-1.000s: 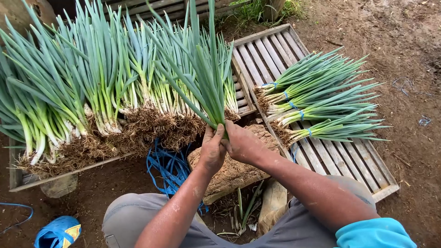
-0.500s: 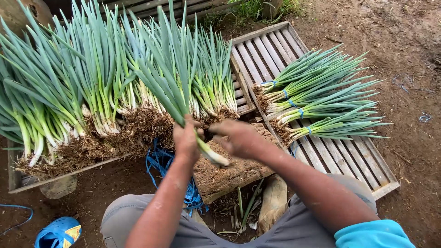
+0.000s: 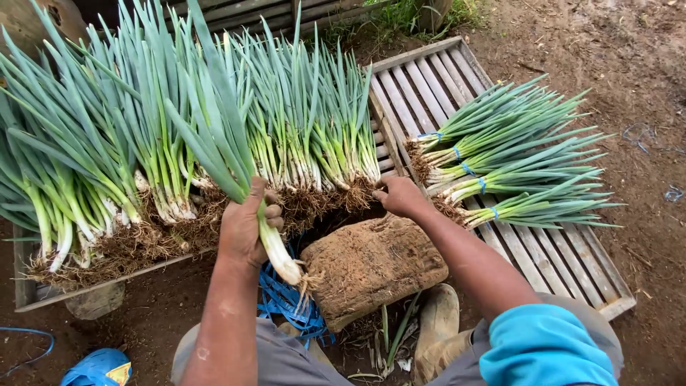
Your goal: The person gathers green onions from a wooden crate, aligns the roots, and ties them into bundles using blue plastic ties. The person then places the finished bundles onto a wooden pallet next to the crate.
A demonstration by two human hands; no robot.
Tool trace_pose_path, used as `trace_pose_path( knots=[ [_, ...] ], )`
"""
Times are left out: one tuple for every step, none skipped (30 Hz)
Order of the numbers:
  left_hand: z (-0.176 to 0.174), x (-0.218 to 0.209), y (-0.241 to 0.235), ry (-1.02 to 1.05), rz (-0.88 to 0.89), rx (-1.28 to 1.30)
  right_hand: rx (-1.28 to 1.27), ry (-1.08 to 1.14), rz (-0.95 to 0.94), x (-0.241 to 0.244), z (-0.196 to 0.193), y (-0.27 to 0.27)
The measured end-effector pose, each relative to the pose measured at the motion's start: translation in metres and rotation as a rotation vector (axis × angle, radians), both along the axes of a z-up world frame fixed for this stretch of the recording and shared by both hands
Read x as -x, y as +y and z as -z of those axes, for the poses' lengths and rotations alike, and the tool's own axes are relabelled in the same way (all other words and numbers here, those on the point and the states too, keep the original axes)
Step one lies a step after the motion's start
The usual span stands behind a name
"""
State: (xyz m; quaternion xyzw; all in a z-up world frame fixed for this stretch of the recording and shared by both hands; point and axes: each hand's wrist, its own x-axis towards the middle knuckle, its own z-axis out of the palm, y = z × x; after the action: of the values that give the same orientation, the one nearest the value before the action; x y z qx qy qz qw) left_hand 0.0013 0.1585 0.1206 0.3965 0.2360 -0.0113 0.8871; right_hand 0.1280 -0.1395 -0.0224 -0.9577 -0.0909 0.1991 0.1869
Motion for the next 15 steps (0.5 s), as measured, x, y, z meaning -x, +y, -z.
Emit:
trace_pose_path(
  knots=[
    [-0.003, -0.002, -0.001, 0.001, -0.005, 0.002, 0.002, 0.001, -0.005, -0.001, -0.003, 0.014],
    [-0.006, -0.005, -0.003, 0.001, -0.006, -0.032, -0.053, 0.053, 0.062, -0.003, -0.007, 0.028],
    [-0.010, -0.008, -0.004, -0.003, -0.008, -0.064, -0.107, 0.101, 0.128, -0.006, -0.011, 0.042],
    [-0.007, -0.011, -0.002, -0.005, -0.015, -0.062, -0.104, 0.099, 0.120, -0.006, -0.017, 0.058],
    [-0.003, -0.015, -0.001, 0.004, -0.020, -0.078, -0.144, 0.140, 0.141, -0.008, -0.023, 0.074],
    [0.001, -0.019, 0.000, 0.013, -0.026, -0.095, -0.183, 0.181, 0.160, -0.009, -0.029, 0.089],
    [0.000, -0.021, 0.001, 0.008, -0.035, -0.092, -0.180, 0.176, 0.151, -0.017, -0.017, 0.097],
    [-0.001, -0.024, 0.001, 0.030, -0.031, -0.115, -0.156, 0.153, 0.157, -0.025, -0.005, 0.104],
    [-0.003, -0.026, 0.001, 0.055, -0.022, -0.142, -0.136, 0.132, 0.167, -0.031, 0.007, 0.112],
    [-0.003, -0.030, 0.001, 0.053, -0.027, -0.143, -0.137, 0.130, 0.162, -0.038, 0.023, 0.115],
    [-0.003, -0.032, 0.001, 0.050, -0.052, -0.072, -0.114, 0.069, 0.131, -0.042, 0.040, 0.117],
    [-0.003, -0.034, 0.001, 0.048, -0.077, -0.001, -0.090, 0.007, 0.100, -0.046, 0.057, 0.119],
    [-0.001, -0.037, 0.003, 0.049, -0.081, 0.000, -0.090, 0.009, 0.096, -0.047, 0.055, 0.123],
    [0.001, -0.040, 0.005, 0.031, -0.080, 0.011, -0.112, 0.036, 0.151, -0.048, 0.052, 0.128],
    [0.003, -0.040, 0.006, 0.017, -0.081, 0.023, -0.132, 0.066, 0.205, -0.045, 0.051, 0.131]
  ],
)
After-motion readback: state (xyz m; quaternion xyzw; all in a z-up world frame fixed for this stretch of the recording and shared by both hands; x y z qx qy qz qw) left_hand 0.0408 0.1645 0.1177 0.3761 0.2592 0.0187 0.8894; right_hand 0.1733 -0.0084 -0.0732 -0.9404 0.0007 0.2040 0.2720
